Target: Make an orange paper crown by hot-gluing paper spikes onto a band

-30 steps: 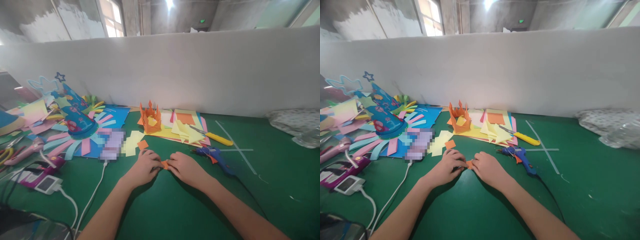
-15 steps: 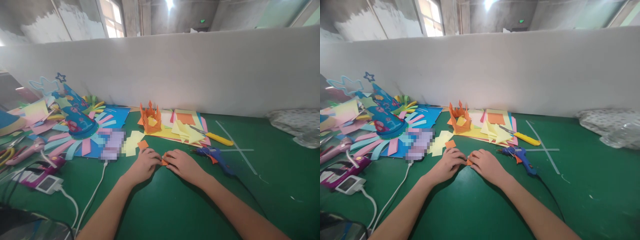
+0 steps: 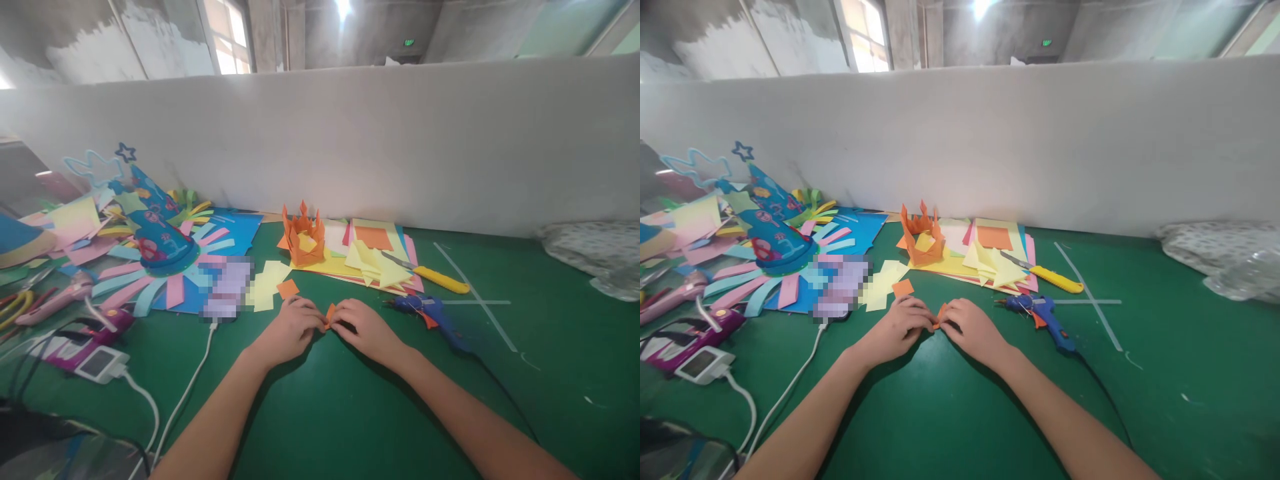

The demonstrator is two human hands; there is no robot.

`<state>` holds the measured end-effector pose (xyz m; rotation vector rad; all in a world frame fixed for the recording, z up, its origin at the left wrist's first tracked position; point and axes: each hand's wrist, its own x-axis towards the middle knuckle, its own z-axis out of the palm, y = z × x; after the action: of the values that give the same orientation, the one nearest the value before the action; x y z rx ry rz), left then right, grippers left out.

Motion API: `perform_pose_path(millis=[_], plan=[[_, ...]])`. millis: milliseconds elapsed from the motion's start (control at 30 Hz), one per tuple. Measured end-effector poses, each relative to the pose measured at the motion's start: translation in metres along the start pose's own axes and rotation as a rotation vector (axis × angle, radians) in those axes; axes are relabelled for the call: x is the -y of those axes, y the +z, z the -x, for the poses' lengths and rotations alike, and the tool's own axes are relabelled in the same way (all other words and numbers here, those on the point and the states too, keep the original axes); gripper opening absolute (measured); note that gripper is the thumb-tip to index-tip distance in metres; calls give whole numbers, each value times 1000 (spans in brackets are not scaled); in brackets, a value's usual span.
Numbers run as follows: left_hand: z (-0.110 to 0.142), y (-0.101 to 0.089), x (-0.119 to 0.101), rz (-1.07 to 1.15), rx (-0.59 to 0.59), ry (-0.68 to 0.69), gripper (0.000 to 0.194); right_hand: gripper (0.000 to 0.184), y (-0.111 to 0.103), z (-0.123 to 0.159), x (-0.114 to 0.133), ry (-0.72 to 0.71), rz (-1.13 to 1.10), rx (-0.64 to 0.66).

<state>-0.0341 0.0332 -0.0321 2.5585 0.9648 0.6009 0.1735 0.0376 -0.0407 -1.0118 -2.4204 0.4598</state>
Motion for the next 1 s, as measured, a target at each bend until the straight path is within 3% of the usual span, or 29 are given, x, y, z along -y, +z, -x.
perform_pose_path(millis=[167, 367, 1000], plan=[[-2, 0, 0, 39, -15, -17, 30, 11, 3, -5, 1, 112, -39, -20], [-7, 5, -3, 120, -97, -187, 9, 7, 3, -9, 5, 210, -92, -26], [-14, 18, -1, 229, -193, -313, 18, 8, 6, -13, 4, 278, -111, -31]])
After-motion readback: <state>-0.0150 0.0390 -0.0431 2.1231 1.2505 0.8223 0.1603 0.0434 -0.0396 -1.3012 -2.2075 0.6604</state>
